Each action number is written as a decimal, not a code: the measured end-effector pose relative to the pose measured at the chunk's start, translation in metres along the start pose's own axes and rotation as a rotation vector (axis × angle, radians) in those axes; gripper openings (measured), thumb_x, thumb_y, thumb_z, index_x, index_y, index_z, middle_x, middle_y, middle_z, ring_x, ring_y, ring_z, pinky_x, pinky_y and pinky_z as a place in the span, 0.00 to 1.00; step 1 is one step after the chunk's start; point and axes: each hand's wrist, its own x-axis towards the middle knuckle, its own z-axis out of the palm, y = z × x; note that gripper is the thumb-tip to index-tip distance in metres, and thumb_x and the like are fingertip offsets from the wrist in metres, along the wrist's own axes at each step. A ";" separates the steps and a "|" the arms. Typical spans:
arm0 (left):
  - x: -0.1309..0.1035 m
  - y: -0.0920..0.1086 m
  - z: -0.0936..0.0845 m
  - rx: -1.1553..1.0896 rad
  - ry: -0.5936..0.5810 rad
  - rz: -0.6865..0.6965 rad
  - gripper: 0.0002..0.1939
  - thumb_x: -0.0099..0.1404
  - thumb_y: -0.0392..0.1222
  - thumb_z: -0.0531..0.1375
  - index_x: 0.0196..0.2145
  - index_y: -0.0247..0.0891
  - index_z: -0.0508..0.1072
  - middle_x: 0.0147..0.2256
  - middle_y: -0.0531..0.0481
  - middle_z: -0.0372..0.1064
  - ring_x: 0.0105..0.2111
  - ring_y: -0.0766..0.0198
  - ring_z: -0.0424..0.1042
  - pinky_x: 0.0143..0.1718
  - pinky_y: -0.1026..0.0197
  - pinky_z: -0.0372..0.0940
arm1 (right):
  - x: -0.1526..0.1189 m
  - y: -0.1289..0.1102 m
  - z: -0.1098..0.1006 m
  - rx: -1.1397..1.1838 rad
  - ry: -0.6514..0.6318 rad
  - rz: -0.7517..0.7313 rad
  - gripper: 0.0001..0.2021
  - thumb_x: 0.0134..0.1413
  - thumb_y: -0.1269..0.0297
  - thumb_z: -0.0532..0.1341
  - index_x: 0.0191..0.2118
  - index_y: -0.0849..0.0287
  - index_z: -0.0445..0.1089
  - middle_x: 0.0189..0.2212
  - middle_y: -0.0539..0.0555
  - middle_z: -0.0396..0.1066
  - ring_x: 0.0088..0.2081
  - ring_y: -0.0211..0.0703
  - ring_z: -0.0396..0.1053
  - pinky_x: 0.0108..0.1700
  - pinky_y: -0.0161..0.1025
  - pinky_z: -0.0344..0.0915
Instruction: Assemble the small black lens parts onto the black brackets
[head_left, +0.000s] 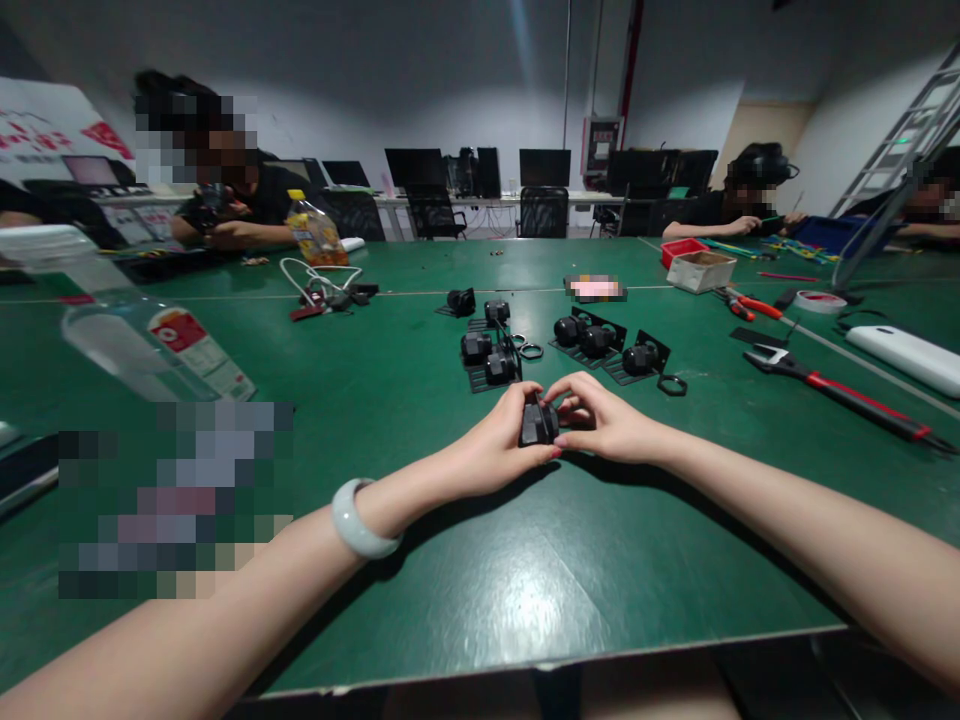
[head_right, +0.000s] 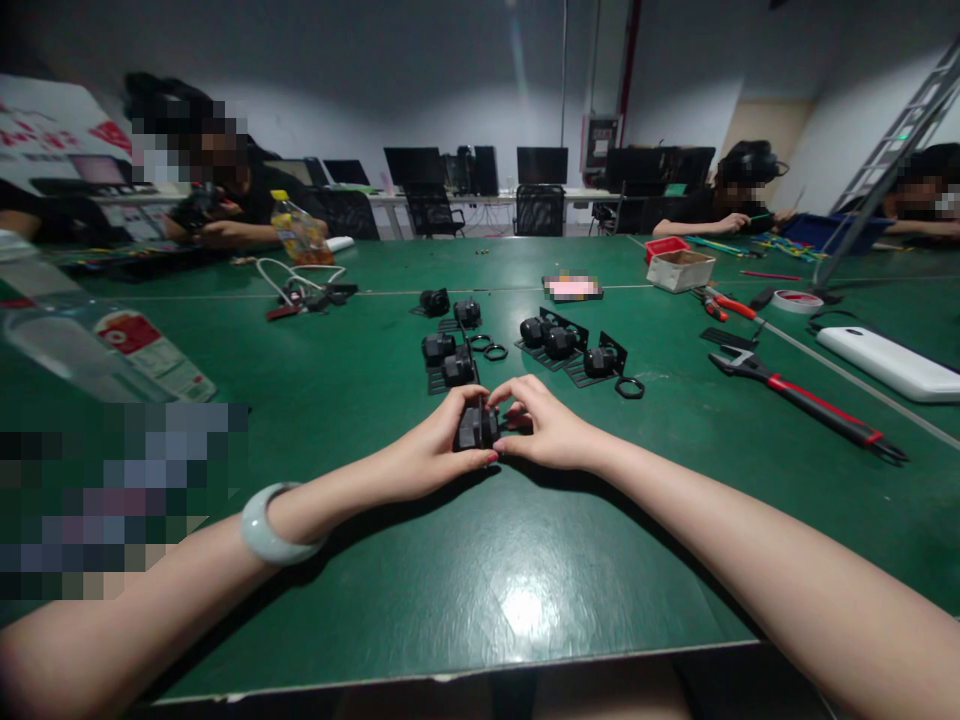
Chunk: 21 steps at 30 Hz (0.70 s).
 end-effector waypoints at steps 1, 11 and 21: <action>0.000 0.000 0.000 0.002 -0.002 0.000 0.25 0.50 0.43 0.54 0.45 0.36 0.50 0.41 0.46 0.53 0.42 0.61 0.56 0.43 0.57 0.55 | 0.000 0.000 0.000 0.002 -0.006 0.005 0.20 0.36 0.71 0.59 0.40 0.56 0.57 0.40 0.51 0.51 0.40 0.36 0.58 0.44 0.39 0.57; -0.001 -0.002 0.000 0.021 -0.011 -0.005 0.26 0.50 0.42 0.54 0.45 0.35 0.49 0.41 0.47 0.53 0.41 0.61 0.56 0.42 0.58 0.55 | 0.001 0.001 -0.002 0.033 -0.028 0.044 0.16 0.40 0.67 0.58 0.40 0.57 0.58 0.39 0.52 0.53 0.38 0.36 0.59 0.43 0.39 0.58; -0.001 -0.003 -0.001 0.030 -0.018 -0.014 0.27 0.50 0.42 0.55 0.46 0.36 0.48 0.42 0.46 0.52 0.42 0.61 0.56 0.43 0.59 0.55 | 0.001 0.001 -0.003 0.009 -0.043 0.056 0.15 0.42 0.66 0.57 0.39 0.58 0.59 0.39 0.53 0.53 0.38 0.36 0.60 0.43 0.38 0.59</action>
